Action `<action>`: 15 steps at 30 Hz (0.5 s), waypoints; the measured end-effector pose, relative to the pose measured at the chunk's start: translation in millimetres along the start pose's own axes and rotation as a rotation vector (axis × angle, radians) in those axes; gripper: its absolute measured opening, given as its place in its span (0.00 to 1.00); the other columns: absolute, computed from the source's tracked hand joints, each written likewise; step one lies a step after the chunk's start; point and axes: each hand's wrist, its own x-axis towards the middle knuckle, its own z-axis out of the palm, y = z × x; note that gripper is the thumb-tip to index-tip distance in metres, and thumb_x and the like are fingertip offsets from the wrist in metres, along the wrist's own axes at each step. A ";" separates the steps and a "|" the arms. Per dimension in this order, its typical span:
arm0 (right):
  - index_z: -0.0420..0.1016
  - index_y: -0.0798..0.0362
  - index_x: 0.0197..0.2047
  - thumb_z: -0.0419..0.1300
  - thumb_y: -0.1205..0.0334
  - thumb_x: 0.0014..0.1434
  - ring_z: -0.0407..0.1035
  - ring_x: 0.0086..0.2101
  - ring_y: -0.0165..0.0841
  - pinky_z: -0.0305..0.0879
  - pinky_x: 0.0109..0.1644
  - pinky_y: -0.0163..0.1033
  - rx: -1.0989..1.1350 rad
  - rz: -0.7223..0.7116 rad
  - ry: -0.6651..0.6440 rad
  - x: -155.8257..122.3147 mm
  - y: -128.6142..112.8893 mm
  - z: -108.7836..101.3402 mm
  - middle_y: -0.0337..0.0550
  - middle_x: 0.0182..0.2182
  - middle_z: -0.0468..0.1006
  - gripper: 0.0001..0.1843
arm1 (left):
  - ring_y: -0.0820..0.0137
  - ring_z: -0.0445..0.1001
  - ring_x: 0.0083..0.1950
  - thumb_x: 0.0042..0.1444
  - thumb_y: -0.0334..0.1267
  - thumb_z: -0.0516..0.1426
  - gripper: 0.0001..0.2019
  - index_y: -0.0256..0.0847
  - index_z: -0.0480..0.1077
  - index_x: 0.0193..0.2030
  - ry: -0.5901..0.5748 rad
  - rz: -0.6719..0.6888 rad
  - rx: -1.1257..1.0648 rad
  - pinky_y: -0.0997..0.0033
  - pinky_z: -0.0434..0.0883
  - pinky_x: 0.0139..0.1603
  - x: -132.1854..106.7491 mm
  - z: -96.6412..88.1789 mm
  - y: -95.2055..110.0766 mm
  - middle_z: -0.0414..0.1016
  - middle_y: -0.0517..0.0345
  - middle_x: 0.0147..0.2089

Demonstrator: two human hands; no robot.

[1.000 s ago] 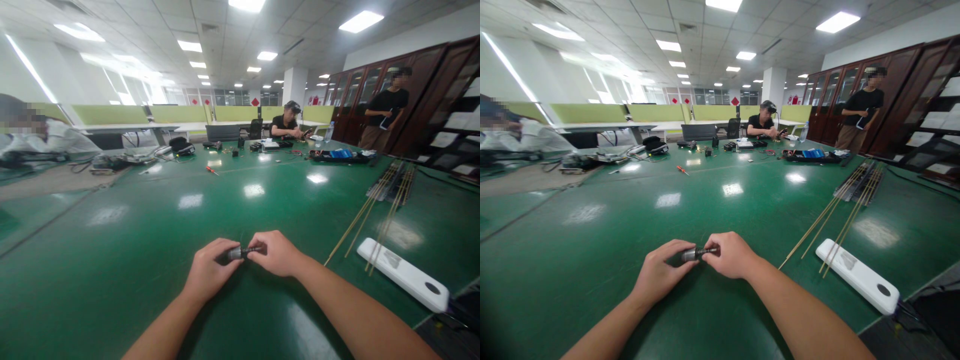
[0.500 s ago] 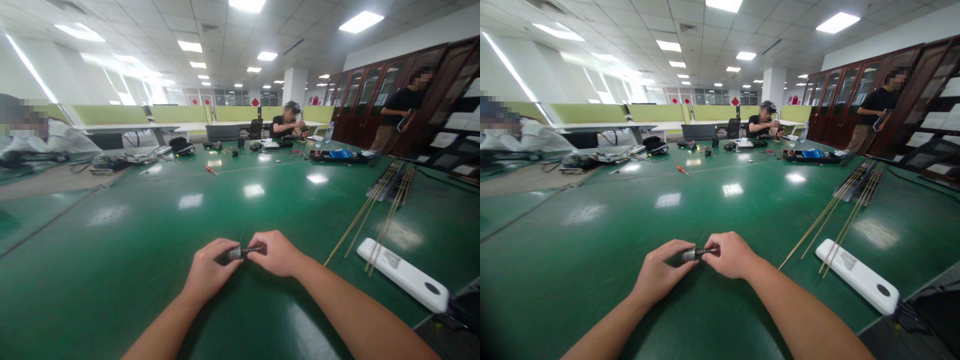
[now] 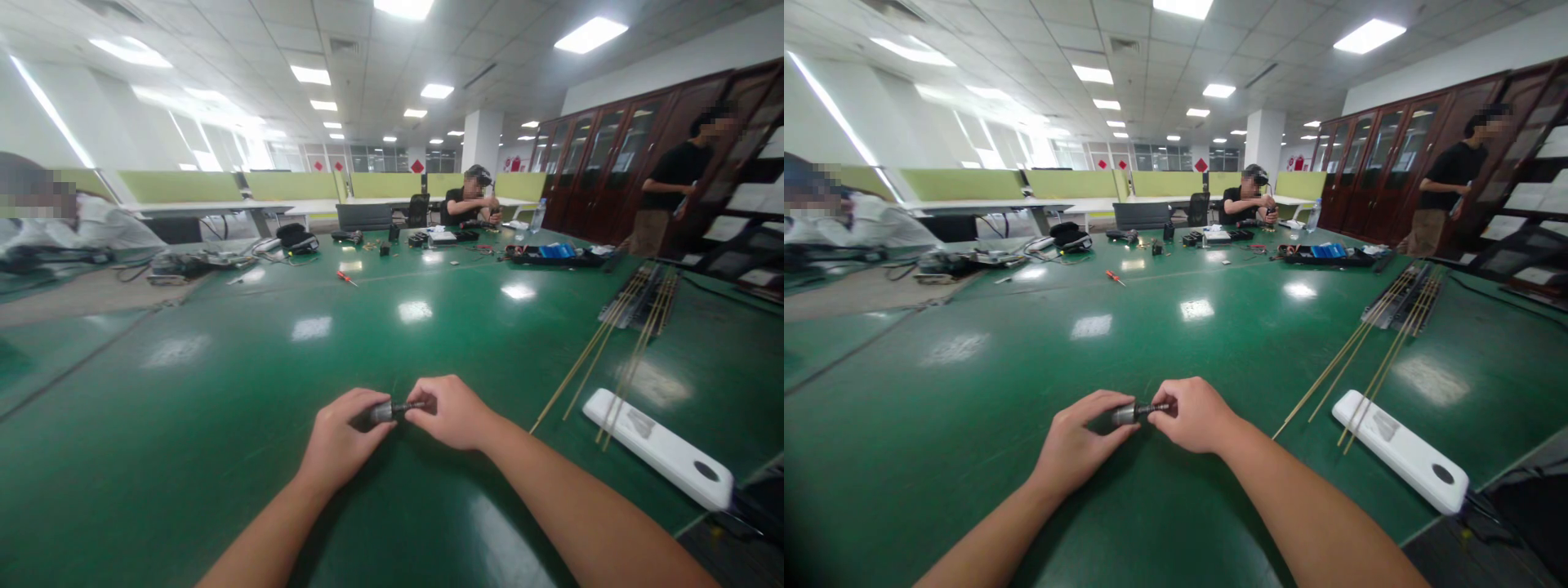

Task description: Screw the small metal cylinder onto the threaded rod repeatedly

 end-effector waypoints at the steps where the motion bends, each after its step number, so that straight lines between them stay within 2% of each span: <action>1: 0.77 0.52 0.37 0.63 0.61 0.56 0.71 0.29 0.29 0.62 0.34 0.33 -0.002 -0.001 0.002 -0.1 -0.2 -0.1 0.39 0.30 0.80 0.05 | 0.67 0.77 0.42 0.53 0.37 0.65 0.11 0.45 0.77 0.43 0.000 -0.001 0.000 0.68 0.74 0.44 0.1 -0.1 0.3 0.79 0.58 0.41; 15: 0.77 0.52 0.36 0.63 0.62 0.56 0.70 0.28 0.29 0.61 0.32 0.33 -0.006 0.011 0.014 -0.2 -1.0 -1.1 0.38 0.29 0.79 0.05 | 0.65 0.78 0.42 0.53 0.37 0.65 0.10 0.44 0.77 0.44 0.010 0.009 0.010 0.67 0.75 0.44 0.3 -0.2 -1.4 0.79 0.55 0.41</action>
